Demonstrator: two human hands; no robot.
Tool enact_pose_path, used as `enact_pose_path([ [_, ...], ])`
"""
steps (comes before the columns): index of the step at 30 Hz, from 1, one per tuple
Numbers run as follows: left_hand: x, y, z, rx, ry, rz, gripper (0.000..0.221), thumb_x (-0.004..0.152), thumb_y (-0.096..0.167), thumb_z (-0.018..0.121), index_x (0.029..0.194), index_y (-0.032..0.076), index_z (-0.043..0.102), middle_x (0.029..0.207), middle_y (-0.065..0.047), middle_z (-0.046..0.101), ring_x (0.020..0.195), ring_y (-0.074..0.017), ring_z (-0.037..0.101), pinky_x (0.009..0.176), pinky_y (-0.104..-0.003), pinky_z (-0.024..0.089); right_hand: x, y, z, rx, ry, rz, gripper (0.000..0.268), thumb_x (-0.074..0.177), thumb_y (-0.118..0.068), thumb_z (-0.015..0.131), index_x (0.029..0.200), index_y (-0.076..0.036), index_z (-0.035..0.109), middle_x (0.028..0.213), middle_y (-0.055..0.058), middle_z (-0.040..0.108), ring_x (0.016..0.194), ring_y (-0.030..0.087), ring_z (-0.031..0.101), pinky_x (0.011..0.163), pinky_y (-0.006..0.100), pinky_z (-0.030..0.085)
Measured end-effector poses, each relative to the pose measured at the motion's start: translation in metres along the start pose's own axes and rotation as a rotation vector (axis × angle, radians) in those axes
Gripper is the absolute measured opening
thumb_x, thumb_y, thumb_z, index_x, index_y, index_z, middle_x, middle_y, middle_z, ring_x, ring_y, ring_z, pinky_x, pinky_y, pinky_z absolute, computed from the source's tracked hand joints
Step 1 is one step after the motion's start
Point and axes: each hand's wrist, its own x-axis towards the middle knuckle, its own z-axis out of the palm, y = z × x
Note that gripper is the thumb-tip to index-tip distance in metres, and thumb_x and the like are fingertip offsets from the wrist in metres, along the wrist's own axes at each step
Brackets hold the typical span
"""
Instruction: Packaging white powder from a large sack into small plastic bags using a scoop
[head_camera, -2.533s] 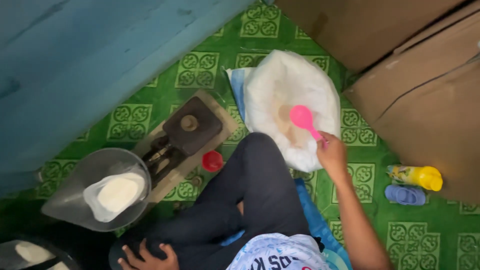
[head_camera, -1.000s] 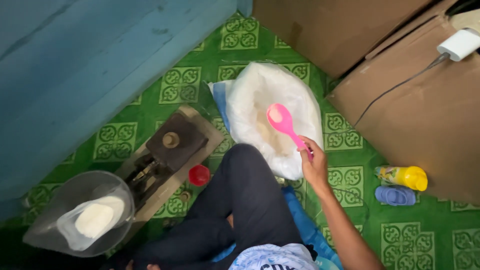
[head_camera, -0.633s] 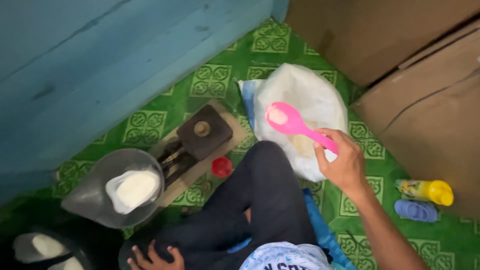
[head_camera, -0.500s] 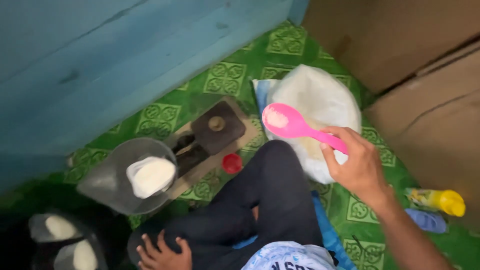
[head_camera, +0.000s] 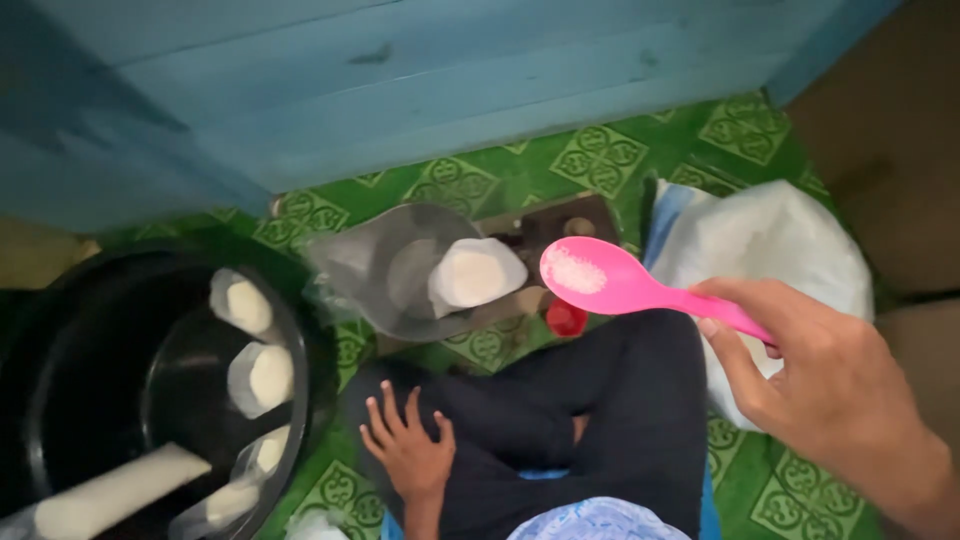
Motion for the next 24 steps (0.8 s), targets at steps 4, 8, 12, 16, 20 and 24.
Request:
enact_pose_path([
  [4, -0.001, -0.002, 0.000, -0.027, -0.114, -0.016, 0.046, 0.084, 0.037, 0.053, 0.128, 0.024, 0.059, 0.156, -0.006, 0.033, 0.144, -0.0359, 0.029, 0.111, -0.063, 0.031, 0.016, -0.021, 0.009, -0.011, -0.082, -0.060, 0.029, 0.089, -0.030, 0.060, 0.116, -0.024, 0.068, 0.093, -0.008, 0.070, 0.062, 0.017, 0.063, 0.062, 0.035, 0.050],
  [8, -0.001, -0.003, 0.005, -0.011, -0.066, 0.012, 0.048, 0.081, 0.038, 0.058, 0.127, 0.026, 0.060, 0.156, -0.006, 0.035, 0.144, -0.0357, 0.033, 0.110, -0.062, 0.031, 0.033, -0.041, 0.018, -0.012, -0.121, -0.152, 0.026, 0.092, -0.029, 0.057, 0.115, -0.024, 0.068, 0.080, -0.005, 0.067, 0.066, 0.019, 0.064, 0.061, 0.038, 0.048],
  [12, -0.001, -0.005, 0.005, -0.025, -0.097, 0.001, 0.047, 0.084, 0.040, 0.056, 0.128, 0.026, 0.060, 0.157, -0.006, 0.033, 0.144, -0.0353, 0.031, 0.109, -0.063, 0.031, 0.046, -0.057, 0.028, -0.136, -0.191, -0.106, 0.026, 0.092, -0.035, 0.055, 0.115, -0.031, 0.068, 0.081, -0.006, 0.067, 0.067, 0.024, 0.066, 0.052, 0.044, 0.052],
  [16, 0.002, -0.003, 0.000, -0.022, -0.068, 0.015, 0.048, 0.080, 0.038, 0.058, 0.126, 0.026, 0.060, 0.155, -0.006, 0.036, 0.143, -0.0348, 0.034, 0.108, -0.062, 0.034, 0.059, -0.068, 0.036, -0.216, -0.300, -0.001, 0.029, 0.091, -0.040, 0.053, 0.116, -0.035, 0.067, 0.089, -0.007, 0.067, 0.074, 0.029, 0.067, 0.058, 0.049, 0.056],
  [20, 0.001, -0.004, 0.001, -0.048, -0.140, -0.007, 0.047, 0.082, 0.039, 0.056, 0.128, 0.026, 0.060, 0.156, -0.005, 0.034, 0.144, -0.0348, 0.031, 0.108, -0.064, 0.032, 0.066, -0.070, 0.046, -0.239, -0.319, -0.063, 0.031, 0.092, -0.038, 0.052, 0.118, -0.033, 0.067, 0.094, -0.005, 0.068, 0.080, 0.026, 0.068, 0.060, 0.046, 0.056],
  [24, 0.001, -0.003, 0.002, -0.041, -0.112, -0.015, 0.047, 0.081, 0.039, 0.057, 0.127, 0.027, 0.060, 0.157, -0.004, 0.034, 0.145, -0.0329, 0.031, 0.110, -0.062, 0.030, 0.066, -0.069, 0.059, -0.289, -0.266, -0.129, 0.029, 0.092, -0.038, 0.054, 0.117, -0.034, 0.068, 0.089, -0.006, 0.067, 0.081, 0.022, 0.067, 0.054, 0.041, 0.055],
])
